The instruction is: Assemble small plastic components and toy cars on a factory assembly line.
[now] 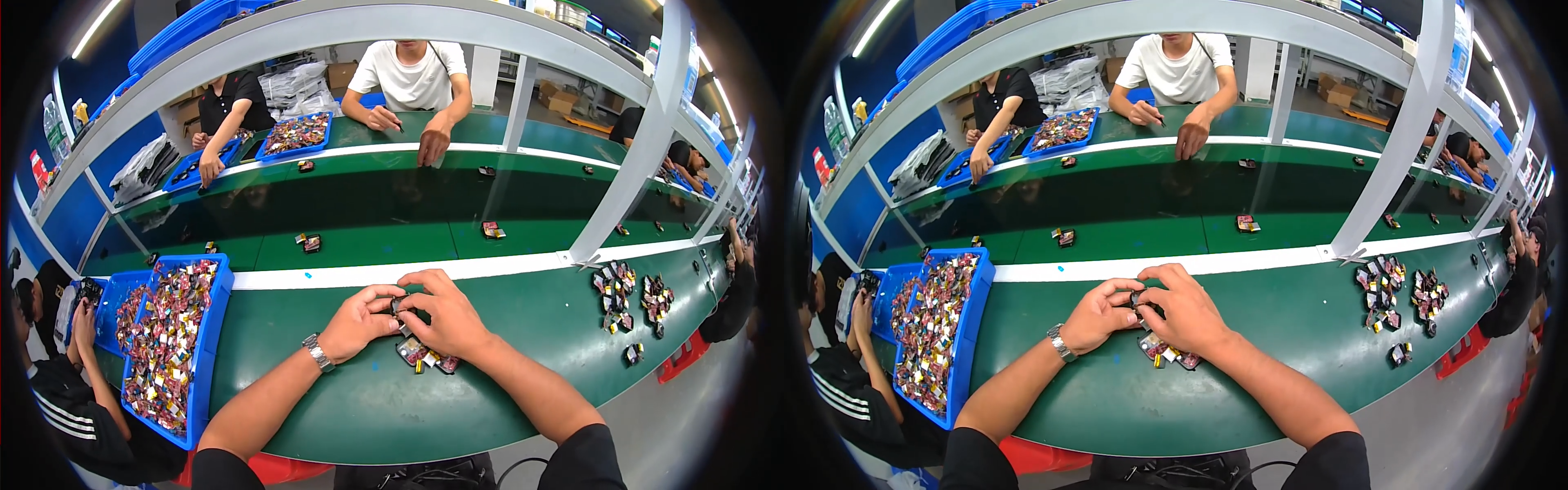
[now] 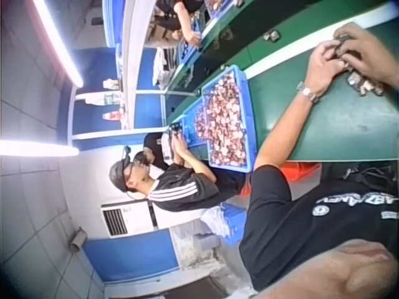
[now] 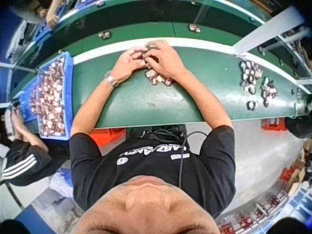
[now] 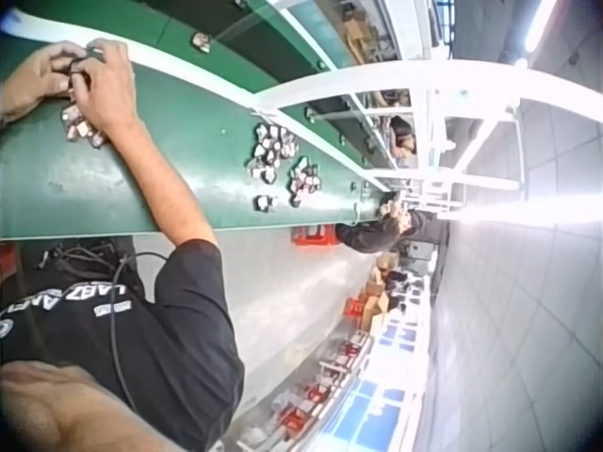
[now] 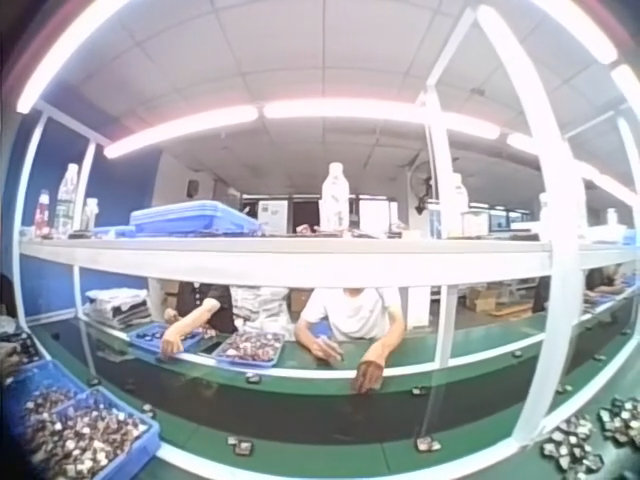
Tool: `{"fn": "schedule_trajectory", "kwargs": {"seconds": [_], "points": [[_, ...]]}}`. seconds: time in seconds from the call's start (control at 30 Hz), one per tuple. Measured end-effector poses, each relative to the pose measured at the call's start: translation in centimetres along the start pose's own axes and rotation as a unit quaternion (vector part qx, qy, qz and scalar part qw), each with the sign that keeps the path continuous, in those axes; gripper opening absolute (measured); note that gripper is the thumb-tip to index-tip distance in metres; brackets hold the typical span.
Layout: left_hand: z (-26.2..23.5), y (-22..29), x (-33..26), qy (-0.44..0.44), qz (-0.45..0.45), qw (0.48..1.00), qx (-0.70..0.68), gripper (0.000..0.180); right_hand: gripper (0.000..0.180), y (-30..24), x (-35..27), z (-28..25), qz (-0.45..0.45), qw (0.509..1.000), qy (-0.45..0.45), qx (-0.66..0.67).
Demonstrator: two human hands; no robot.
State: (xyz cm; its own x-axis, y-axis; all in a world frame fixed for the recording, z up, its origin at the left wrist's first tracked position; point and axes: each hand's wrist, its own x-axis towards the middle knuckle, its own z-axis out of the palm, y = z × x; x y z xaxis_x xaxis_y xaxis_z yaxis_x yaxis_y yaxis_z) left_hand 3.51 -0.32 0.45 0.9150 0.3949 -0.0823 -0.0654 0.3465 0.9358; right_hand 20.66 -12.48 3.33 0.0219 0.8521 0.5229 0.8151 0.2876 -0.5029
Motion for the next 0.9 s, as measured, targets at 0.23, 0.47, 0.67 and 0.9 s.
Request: {"fn": "schedule_trajectory", "kwargs": {"seconds": [0.23,0.47,0.67,0.9], "points": [[0.6,0.3,-0.1,0.005,0.009,0.998,0.069,0.04,0.008,0.0,-0.2,-0.3,0.011,1.0,-0.006,0.006],[0.3,-0.2,-0.1,0.001,0.006,1.0,0.029,0.033,0.011,0.2,-0.5,-0.9,-0.04,0.998,-0.054,0.008],[0.4,-0.3,0.0,0.012,0.026,1.0,-0.003,0.03,0.014,0.3,-1.2,0.5,-0.036,0.999,0.021,-0.004],[0.0,-0.4,0.0,-0.001,0.026,0.999,-0.024,0.027,0.012,-0.5,-1.1,1.2,-0.025,0.996,0.087,0.012]]}}
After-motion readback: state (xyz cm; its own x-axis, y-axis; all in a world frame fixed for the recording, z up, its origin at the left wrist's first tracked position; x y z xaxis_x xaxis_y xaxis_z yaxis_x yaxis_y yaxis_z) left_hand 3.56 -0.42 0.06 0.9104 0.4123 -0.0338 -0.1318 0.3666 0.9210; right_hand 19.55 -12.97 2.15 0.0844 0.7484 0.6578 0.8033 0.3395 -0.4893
